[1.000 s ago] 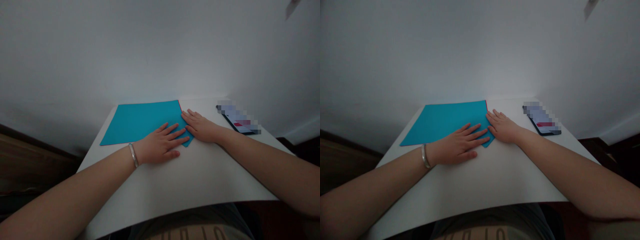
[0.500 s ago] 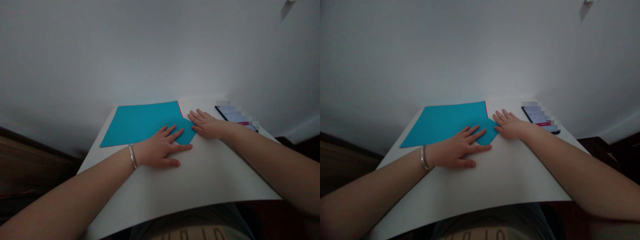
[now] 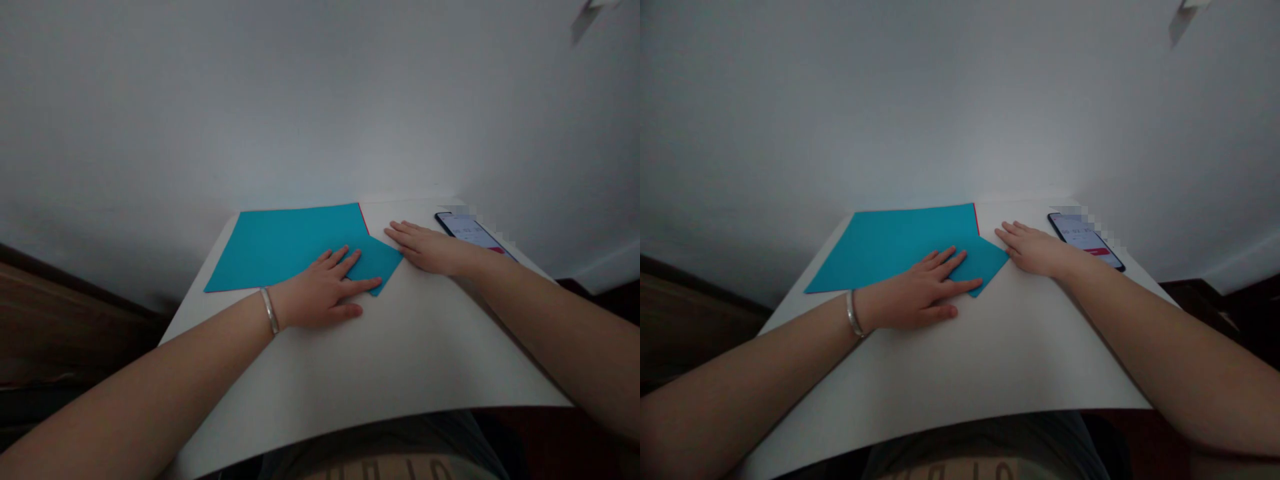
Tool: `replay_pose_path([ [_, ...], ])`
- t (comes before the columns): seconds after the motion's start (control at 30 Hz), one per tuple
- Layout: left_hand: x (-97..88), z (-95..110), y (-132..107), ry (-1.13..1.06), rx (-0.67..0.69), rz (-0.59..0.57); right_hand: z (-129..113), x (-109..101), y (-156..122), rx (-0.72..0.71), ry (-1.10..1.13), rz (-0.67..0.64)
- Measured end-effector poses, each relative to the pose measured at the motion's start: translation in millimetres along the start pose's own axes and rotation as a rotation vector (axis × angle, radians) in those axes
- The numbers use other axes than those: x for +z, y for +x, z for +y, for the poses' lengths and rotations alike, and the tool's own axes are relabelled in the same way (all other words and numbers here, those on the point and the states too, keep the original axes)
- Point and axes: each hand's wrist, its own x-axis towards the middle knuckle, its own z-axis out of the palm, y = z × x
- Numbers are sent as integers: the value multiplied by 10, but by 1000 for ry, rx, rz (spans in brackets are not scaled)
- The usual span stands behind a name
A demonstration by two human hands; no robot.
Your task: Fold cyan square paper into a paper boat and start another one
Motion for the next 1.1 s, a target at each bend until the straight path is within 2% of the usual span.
replay_pose_path([
  [0.2,-16,12,-18,-1,13,10,-156,-131,5,111,36,196],
  [0.23,-11,9,-20,-4,9,20,-180,-165,5,86,66,224],
  [0.3,7,-2,-20,-14,-33,58,-225,-212,4,-60,164,249],
  [0.37,31,-22,-15,-28,-96,112,-269,-221,1,-218,233,228],
  [0.43,55,-49,-4,-28,-145,176,-315,-203,-4,-306,247,190],
  [0.53,69,-88,13,19,-166,256,-375,-176,-13,-353,241,164],
  [0.67,42,-97,14,140,-160,256,-418,-188,-32,-413,212,160],
  [0.83,18,-68,-12,271,-134,247,-464,-213,-66,-467,135,253],
  [0.97,15,-34,-7,305,-174,240,-519,-249,-72,-507,109,294],
  [1.1,-4,-17,4,308,-210,281,-530,-245,-54,-495,28,339],
])
